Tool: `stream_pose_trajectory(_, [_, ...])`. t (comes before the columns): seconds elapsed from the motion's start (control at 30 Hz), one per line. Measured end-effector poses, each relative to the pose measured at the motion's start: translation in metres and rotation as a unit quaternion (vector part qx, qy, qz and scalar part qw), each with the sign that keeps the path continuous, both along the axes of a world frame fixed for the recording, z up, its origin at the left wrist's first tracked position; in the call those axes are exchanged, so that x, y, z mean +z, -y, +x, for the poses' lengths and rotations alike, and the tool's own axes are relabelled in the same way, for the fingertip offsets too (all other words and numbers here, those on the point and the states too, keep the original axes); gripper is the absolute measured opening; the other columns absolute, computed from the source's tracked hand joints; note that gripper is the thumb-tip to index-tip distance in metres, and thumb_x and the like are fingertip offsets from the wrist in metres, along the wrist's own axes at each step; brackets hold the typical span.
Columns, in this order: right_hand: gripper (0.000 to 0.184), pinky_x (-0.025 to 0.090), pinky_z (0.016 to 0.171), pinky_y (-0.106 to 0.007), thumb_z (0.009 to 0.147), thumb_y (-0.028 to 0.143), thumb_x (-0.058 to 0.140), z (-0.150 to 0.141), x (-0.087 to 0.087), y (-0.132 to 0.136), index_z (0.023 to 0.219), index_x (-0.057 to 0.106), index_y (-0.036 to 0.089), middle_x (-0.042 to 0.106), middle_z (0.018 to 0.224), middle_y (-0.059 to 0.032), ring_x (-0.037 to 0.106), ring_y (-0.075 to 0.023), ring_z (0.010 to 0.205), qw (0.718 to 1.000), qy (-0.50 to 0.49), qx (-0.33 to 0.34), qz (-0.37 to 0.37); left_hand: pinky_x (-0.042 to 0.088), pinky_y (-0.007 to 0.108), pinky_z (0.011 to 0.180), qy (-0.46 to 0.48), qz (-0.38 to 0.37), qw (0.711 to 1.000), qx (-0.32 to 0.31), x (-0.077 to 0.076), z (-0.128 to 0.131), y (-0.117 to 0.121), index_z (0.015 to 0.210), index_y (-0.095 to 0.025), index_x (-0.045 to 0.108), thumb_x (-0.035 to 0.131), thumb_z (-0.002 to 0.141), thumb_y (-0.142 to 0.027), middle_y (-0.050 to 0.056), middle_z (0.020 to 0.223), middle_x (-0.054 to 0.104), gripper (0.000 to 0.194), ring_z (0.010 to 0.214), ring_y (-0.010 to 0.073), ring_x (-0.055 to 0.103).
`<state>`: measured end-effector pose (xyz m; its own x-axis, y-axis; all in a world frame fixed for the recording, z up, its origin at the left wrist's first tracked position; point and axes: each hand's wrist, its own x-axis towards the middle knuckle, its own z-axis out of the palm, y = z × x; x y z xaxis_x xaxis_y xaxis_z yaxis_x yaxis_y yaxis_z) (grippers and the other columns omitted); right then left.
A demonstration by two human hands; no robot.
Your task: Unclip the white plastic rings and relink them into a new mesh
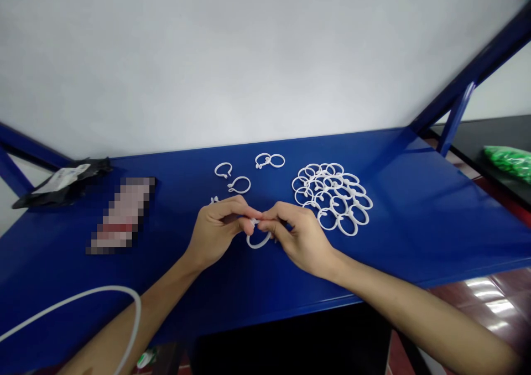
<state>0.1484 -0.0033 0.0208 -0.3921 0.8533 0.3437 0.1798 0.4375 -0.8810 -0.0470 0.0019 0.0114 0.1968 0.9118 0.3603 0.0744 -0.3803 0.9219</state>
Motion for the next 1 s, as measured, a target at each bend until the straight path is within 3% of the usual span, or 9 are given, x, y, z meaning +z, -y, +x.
stream_pose_trajectory(0.2, [0.014, 0.052, 0.064, -0.026, 0.098, 0.021, 0.059, 0.0004, -0.0013, 0.0001, 0.090, 0.071, 0.020, 0.071, 0.082, -0.0018, 0.065, -0.0129, 0.070, 1.000, 0.006, 0.002, 0.019, 0.046, 0.025, 0.053, -0.047, 0.022, 0.999, 0.010, 0.0111, 0.0013, -0.0009, 0.076, -0.023, 0.075, 0.076, 0.083, -0.051, 0.002, 0.075, 0.066, 0.029, 0.063, 0.0128, 0.059])
stream_pose_trajectory(0.57, [0.011, 0.051, 0.067, -0.026, 0.097, 0.022, 0.062, -0.0003, -0.0035, -0.0029, 0.092, 0.071, 0.020, 0.070, 0.081, -0.0013, 0.065, -0.0128, 0.073, 0.998, 0.034, 0.009, 0.042, 0.047, 0.025, 0.058, -0.091, 0.044, 0.995, -0.023, 0.0052, -0.0049, -0.0071, 0.075, -0.022, 0.072, 0.070, 0.092, -0.038, 0.000, 0.077, 0.059, 0.023, 0.064, 0.0115, 0.054])
stream_pose_trajectory(0.9, [0.015, 0.049, 0.063, -0.025, 0.099, 0.026, 0.059, -0.0002, -0.0037, -0.0035, 0.091, 0.070, 0.020, 0.068, 0.081, -0.0013, 0.062, -0.0124, 0.070, 0.997, 0.074, 0.005, 0.027, 0.049, 0.029, 0.065, -0.094, 0.025, 0.995, -0.019, 0.0045, -0.0039, -0.0084, 0.080, -0.023, 0.074, 0.073, 0.088, -0.048, 0.002, 0.078, 0.066, 0.027, 0.069, 0.0145, 0.059])
stream_pose_trajectory(1.0, [0.015, 0.048, 0.064, -0.025, 0.099, 0.026, 0.060, 0.0007, -0.0016, -0.0034, 0.089, 0.069, 0.019, 0.065, 0.079, -0.0013, 0.059, -0.0121, 0.069, 0.995, 0.079, 0.009, 0.055, 0.049, 0.029, 0.066, -0.097, 0.028, 0.995, -0.017, 0.0049, -0.0049, -0.0081, 0.080, -0.022, 0.073, 0.073, 0.087, -0.048, 0.002, 0.078, 0.066, 0.027, 0.070, 0.0148, 0.059])
